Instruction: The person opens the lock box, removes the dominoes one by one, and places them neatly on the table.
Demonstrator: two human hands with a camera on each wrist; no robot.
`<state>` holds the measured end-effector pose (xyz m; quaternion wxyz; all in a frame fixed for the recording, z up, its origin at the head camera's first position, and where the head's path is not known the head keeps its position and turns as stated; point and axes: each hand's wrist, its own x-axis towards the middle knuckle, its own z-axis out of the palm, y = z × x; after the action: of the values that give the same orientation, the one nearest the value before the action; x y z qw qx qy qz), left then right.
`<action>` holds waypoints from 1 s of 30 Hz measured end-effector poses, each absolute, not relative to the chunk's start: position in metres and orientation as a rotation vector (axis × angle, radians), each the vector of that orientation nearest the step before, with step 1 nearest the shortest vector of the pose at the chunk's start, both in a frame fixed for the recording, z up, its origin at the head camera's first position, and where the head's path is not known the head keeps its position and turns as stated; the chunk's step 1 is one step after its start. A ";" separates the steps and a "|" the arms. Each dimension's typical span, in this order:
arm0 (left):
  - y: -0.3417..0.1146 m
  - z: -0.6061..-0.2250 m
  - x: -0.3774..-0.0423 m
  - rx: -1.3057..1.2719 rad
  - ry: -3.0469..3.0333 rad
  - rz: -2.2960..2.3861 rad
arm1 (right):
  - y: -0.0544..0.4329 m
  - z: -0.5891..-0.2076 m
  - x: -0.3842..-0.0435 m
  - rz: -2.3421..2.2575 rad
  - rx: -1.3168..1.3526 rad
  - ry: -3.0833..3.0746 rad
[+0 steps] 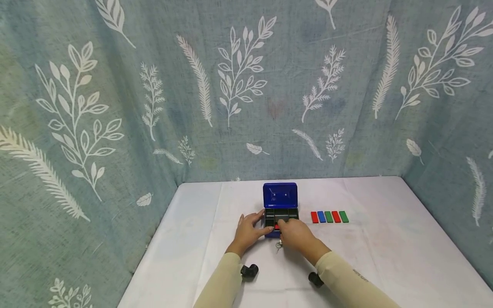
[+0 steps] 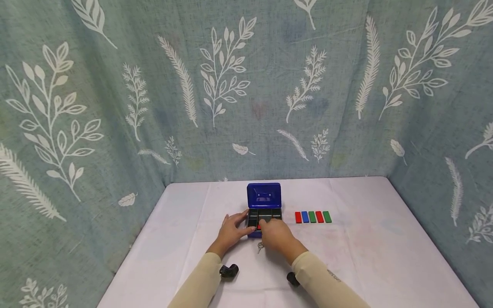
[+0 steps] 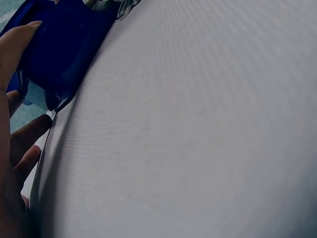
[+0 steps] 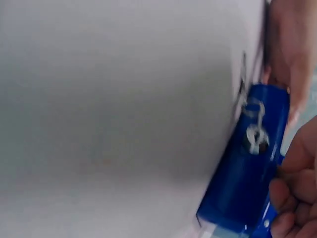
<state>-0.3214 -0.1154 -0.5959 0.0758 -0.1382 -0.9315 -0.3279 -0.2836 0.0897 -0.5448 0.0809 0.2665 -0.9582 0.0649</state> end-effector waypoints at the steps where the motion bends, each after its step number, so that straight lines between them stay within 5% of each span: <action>1: -0.115 -0.596 -0.321 -0.419 -2.793 -0.985 | 0.089 -0.546 -0.282 0.145 0.813 -2.842; 30: -0.116 -0.598 -0.323 -0.417 -2.789 -0.980 | 0.090 -0.540 -0.290 0.597 0.787 -2.953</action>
<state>-0.3229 -0.1158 -0.5977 0.0778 -0.1392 -0.9313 -0.3274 -0.2902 0.0901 -0.5400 0.0139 0.2527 -0.9483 0.1918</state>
